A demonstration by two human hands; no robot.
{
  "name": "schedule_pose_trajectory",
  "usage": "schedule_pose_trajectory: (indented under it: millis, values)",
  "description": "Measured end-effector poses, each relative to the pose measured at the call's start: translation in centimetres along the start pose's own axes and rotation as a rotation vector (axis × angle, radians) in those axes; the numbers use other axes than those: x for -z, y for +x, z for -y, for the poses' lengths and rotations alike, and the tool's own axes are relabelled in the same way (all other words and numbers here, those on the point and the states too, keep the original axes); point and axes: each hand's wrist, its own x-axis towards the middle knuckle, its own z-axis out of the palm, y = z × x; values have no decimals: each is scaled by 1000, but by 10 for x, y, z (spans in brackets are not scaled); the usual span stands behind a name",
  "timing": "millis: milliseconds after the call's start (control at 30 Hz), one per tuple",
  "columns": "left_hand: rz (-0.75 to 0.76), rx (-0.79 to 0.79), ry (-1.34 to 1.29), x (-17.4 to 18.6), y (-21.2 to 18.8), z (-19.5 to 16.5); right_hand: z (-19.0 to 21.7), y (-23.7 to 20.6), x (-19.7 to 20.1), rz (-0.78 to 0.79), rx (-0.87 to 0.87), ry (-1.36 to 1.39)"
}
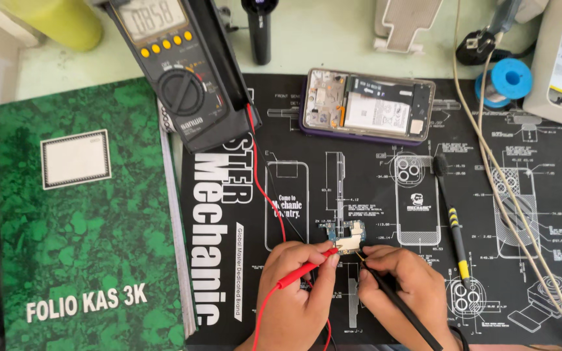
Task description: The person uses a multimeter to test a small electronic component, likely a charging port, by touching its contacts with the probes. They repeatedly check the multimeter display and adjust the probes on the component throughout the clip.
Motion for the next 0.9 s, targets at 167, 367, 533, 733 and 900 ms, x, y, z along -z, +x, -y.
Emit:
schedule_pose_trajectory:
  millis: [167,367,533,733,900]
  values:
    - [-5,55,-44,-2,0,4,-9,-2,-2,1,21,-9]
    - [-40,-51,-29,-3,1,14,-26,-4,-15,-73,-132,3]
    - [-41,194,-47,-9,-1,24,-43,-2,-28,-174,8,69]
    - [-40,117,-51,-14,-1,39,-50,0,-35,-172,-251,-25]
    - [-18,188,-43,-16,-4,44,-56,-2,-37,-189,-236,49]
